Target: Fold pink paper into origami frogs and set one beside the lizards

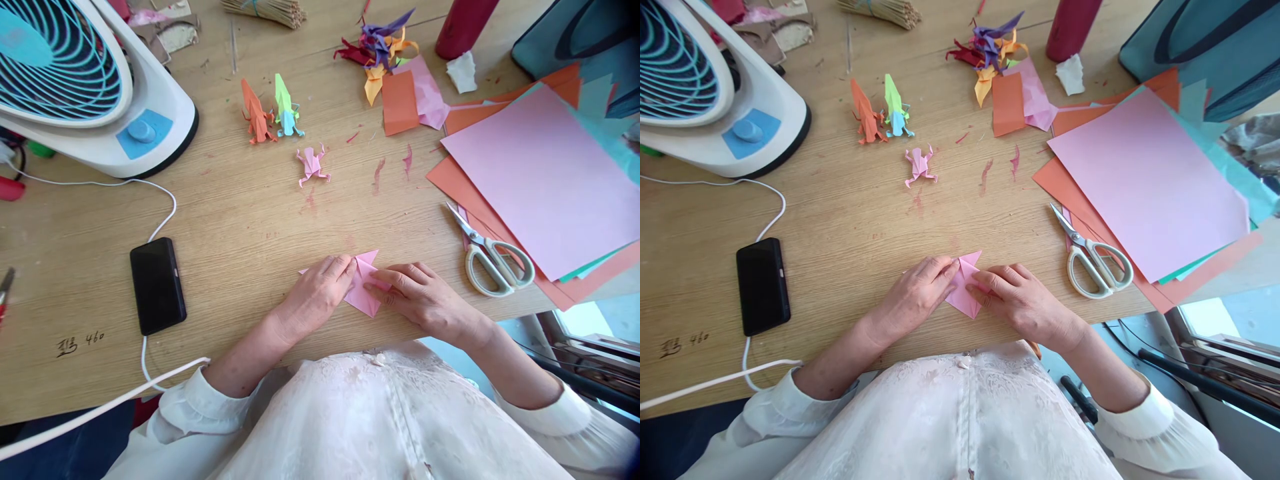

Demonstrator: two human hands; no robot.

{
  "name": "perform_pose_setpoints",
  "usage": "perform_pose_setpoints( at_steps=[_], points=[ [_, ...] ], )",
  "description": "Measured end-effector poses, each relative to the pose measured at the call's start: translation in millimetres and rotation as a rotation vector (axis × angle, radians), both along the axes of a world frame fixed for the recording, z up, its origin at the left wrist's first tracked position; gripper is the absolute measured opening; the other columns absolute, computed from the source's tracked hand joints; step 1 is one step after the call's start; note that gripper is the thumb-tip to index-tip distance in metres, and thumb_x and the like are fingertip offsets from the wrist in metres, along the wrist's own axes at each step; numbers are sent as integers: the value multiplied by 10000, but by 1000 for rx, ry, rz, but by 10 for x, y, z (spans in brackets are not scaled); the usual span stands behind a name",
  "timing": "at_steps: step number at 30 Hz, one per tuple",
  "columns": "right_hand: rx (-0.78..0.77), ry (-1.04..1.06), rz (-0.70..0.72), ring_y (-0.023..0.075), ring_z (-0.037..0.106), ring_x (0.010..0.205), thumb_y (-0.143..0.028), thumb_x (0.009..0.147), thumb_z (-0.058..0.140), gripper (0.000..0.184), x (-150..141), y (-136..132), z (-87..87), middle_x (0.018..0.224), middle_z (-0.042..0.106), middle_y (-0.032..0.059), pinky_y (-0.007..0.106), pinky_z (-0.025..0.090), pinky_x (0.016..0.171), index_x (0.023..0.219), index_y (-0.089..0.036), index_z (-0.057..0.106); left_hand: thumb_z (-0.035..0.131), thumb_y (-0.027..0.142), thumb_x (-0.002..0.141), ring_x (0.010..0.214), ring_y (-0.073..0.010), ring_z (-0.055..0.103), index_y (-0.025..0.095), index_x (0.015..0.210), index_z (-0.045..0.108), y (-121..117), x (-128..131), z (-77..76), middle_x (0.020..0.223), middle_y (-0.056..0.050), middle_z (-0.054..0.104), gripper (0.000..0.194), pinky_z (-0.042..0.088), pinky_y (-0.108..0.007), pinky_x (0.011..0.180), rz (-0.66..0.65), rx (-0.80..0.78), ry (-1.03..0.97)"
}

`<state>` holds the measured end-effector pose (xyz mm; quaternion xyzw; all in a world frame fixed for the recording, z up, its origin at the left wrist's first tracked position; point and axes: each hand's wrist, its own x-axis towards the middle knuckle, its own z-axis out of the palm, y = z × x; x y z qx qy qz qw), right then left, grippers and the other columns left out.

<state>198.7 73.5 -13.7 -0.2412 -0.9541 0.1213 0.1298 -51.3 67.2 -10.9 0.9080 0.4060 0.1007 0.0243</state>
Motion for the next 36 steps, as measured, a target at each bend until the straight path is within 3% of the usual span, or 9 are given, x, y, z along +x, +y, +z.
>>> perform_pose_setpoints(
  at_steps=[6,13,29,36],
  points=[
    [-6,11,5,285,562,1095,-121,993,442,394,-2,7,6,1375,582,157,433,474,826,1365,-151,569,480,126,981,954,-204,611,93,1225,541,-27,20,8,1090,-97,636,254,527,-330,859,18,34,19],
    [-47,16,-3,283,569,1130,-148,995,449,418,2,1,-9,1381,582,154,443,490,847,1401,-172,545,455,58,961,943,-185,606,124,1394,454,-76,48,59,1143,-82,639,438,512,-324,888,9,92,124],
    [-54,26,-2,277,564,1109,-153,1008,402,422,-3,-1,-11,1374,585,153,447,494,843,1409,-176,532,436,118,988,1017,-219,596,45,1437,416,-110,75,23,1159,-126,639,455,524,-341,887,34,7,218],
    [-59,43,-23,275,582,1111,-154,997,429,443,-18,-2,7,1336,606,152,446,503,847,1430,-198,515,445,114,979,967,-208,598,111,1441,417,-103,72,-12,1164,-113,622,463,531,-341,853,64,-17,171]
  ],
)
